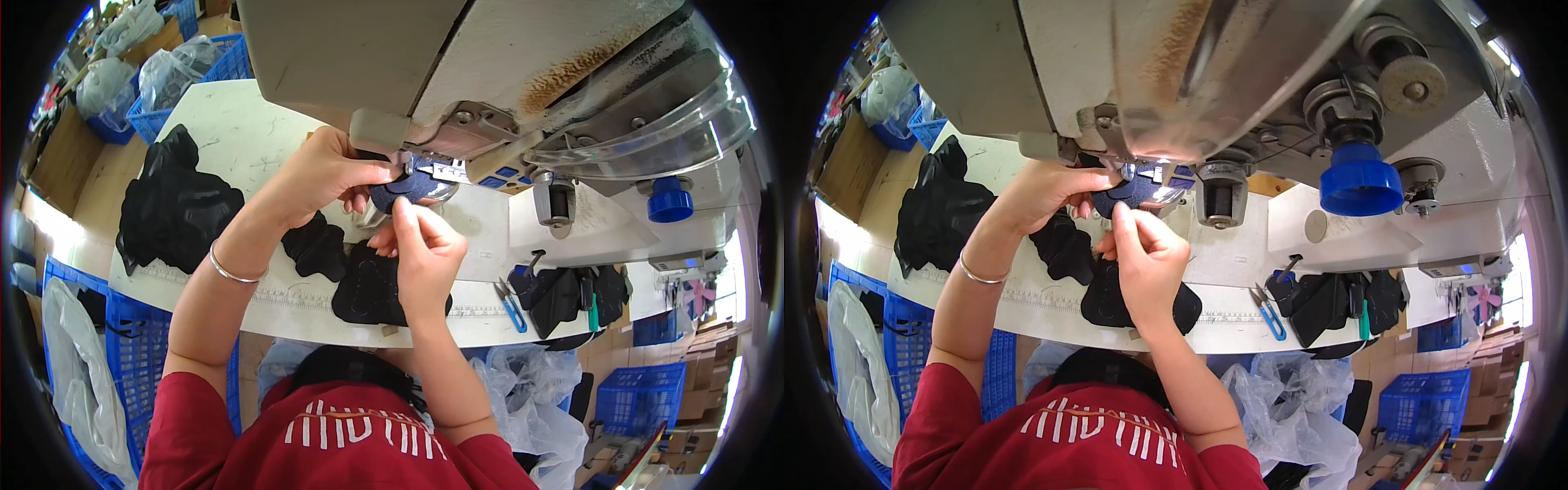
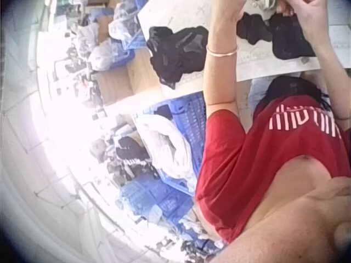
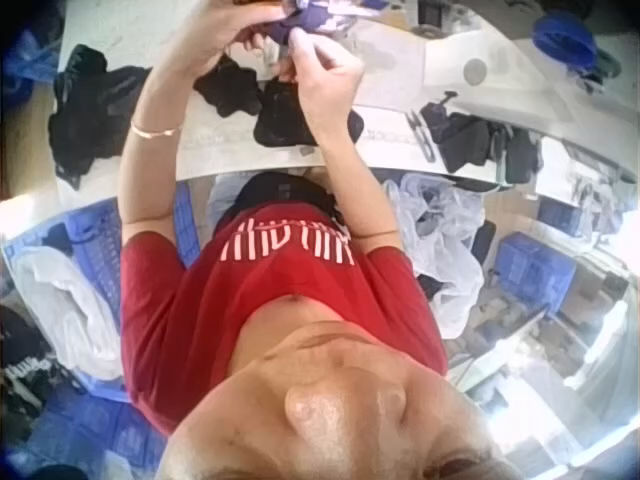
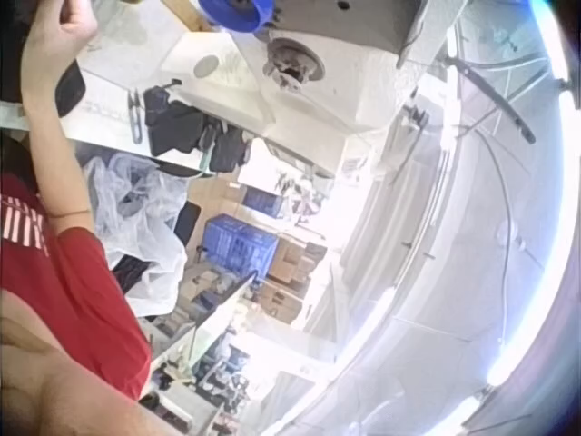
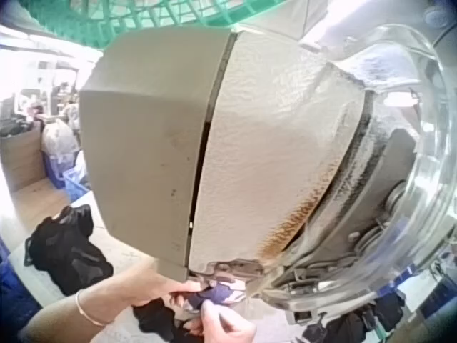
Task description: Stitching together small black fabric pieces using an industrial sewing machine.
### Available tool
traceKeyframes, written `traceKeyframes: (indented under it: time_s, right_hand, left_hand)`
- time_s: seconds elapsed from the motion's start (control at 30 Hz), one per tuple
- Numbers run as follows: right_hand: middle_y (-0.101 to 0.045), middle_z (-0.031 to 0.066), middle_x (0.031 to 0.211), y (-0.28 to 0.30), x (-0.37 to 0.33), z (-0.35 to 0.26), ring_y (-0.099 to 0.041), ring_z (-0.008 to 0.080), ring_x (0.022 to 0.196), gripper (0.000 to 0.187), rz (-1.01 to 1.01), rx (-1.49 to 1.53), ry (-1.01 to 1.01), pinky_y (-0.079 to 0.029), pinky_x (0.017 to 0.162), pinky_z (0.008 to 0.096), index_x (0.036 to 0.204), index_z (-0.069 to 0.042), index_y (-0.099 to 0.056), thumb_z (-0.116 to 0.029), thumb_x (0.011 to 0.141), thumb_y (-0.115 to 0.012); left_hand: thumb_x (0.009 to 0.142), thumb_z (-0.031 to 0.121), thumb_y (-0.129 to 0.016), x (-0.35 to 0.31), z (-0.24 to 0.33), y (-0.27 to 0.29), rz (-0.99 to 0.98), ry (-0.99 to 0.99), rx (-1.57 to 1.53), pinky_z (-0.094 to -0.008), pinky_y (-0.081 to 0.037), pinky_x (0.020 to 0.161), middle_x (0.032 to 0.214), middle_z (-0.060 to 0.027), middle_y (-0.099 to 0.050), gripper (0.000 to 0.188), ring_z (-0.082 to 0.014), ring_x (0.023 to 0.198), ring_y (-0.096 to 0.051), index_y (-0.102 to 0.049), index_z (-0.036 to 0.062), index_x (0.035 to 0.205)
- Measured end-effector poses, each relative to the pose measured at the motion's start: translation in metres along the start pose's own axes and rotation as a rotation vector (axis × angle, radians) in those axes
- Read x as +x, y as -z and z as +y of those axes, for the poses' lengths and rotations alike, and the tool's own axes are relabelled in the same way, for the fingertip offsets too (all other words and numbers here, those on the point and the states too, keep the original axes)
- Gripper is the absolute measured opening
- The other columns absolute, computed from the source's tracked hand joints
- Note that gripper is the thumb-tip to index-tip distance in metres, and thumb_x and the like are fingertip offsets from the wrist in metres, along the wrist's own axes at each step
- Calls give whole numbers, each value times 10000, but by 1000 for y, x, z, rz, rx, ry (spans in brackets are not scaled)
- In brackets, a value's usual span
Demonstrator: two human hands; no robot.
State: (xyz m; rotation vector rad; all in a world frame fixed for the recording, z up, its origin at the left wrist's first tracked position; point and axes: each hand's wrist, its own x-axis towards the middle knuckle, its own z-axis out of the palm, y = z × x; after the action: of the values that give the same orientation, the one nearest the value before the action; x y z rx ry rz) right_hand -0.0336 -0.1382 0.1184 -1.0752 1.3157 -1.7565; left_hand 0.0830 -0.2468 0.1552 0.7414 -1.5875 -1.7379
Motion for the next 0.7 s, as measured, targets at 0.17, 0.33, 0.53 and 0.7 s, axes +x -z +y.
traceKeyframes:
  time_s: [0.17, 0.33, 0.53, 0.7]
  right_hand:
    - [-638, 36, 647, 6, -29, 11, -562, 56, 569, 186, 22, -64, -87, -436, 524, 195, 924, 37, -696, -114, 924, -588]
    - [-637, 39, 637, 29, -61, 37, -553, 54, 548, 158, 29, -144, -62, -427, 513, 193, 925, 37, -697, -83, 908, -596]
    - [-622, 53, 653, 62, -85, 58, -556, 76, 536, 170, 67, -334, 33, -407, 500, 195, 905, 65, -677, -60, 919, -563]
    - [-622, 55, 669, 78, -90, 60, -545, 75, 512, 163, 119, -396, 22, -390, 473, 199, 891, 70, -672, -49, 913, -562]
  left_hand:
    - [798, 41, -660, 4, 3, 1, 11, 1, -32, -206, -435, 421, 656, -52, -606, 84, -97, 462, -547, -652, -37, 828]
    - [787, 18, -667, 10, 4, 4, 16, 15, -33, -209, -428, 412, 634, -54, -589, 63, -103, 461, -550, -641, -36, 806]
    - [790, 10, -667, 11, -5, 3, 63, 33, -127, -215, -421, 416, 638, -57, -592, 53, -101, 465, -550, -638, -32, 800]
    - [810, 33, -668, 5, -4, 0, 80, -12, -136, -211, -421, 437, 632, -47, -599, 68, -87, 488, -548, -648, -26, 783]
